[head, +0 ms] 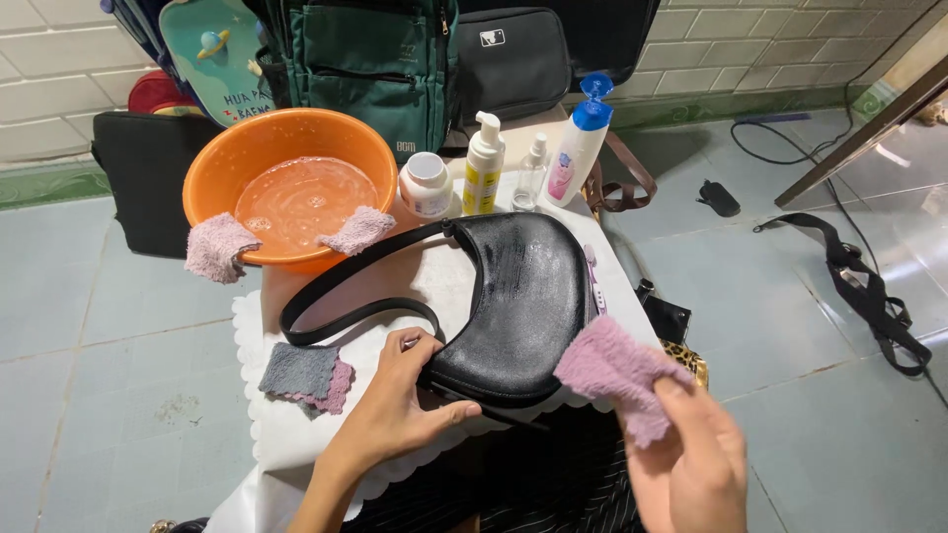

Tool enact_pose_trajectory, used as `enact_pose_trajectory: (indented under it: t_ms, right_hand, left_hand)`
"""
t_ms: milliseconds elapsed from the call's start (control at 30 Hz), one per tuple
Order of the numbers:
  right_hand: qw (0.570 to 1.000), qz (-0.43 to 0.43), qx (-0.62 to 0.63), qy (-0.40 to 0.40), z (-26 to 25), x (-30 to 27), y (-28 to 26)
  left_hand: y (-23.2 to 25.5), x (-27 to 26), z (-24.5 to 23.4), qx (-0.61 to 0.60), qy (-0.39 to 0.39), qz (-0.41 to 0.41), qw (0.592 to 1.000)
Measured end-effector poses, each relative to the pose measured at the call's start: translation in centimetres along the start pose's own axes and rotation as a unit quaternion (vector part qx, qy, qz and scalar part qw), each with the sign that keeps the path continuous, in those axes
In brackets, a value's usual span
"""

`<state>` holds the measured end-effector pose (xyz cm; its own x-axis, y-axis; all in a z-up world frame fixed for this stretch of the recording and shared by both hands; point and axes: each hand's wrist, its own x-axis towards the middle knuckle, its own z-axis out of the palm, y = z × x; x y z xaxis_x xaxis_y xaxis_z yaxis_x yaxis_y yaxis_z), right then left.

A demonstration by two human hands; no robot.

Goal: Cleaning a black leather handbag using a toothbrush, cleaning solution, and a cloth.

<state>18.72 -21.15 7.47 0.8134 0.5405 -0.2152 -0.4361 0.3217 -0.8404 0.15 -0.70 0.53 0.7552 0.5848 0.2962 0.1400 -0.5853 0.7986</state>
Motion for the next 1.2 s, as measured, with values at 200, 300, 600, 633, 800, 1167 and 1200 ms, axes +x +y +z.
enact_pose_trajectory:
  t_ms: [200,300,600,633,800,1167,1200]
  right_hand:
    - [0.974,-0.083,-0.146,-0.150,0.9,3.6,-1.3]
    - [0.947,-0.115,-0.252,-0.162,2.1,3.5,-1.0]
    - [0.605,-0.422,-0.582,-0.342,3.8,2.5,-0.3]
    - [0.578,-0.415,-0.589,-0.382,3.7,2.6,-0.2]
    - [0.549,-0.354,-0.617,-0.438,4.7,4.7,-1.8]
    - [0.486,-0.440,-0.647,-0.390,10.1,17.6,0.2]
    - [0.490,-0.447,-0.624,-0.413,11.3,17.9,1.1]
  left_hand:
    - [0.3,-0.3,0.1,-0.002,0.027,0.006,1.000]
    - [0.2,-0.3,-0.1,-0.004,0.034,0.003,0.999]
    - [-0.2,-0.4,0.1,-0.004,0.051,0.014,0.999]
    - [-0.2,-0.4,0.2,-0.010,0.055,0.017,0.998]
    - [-0.2,-0.4,-0.1,-0.009,0.051,0.016,0.999]
    - [0.4,-0.4,-0.9,-0.018,0.053,0.004,0.998]
    - [0.4,-0.4,-0.9,-0.018,0.051,0.004,0.999]
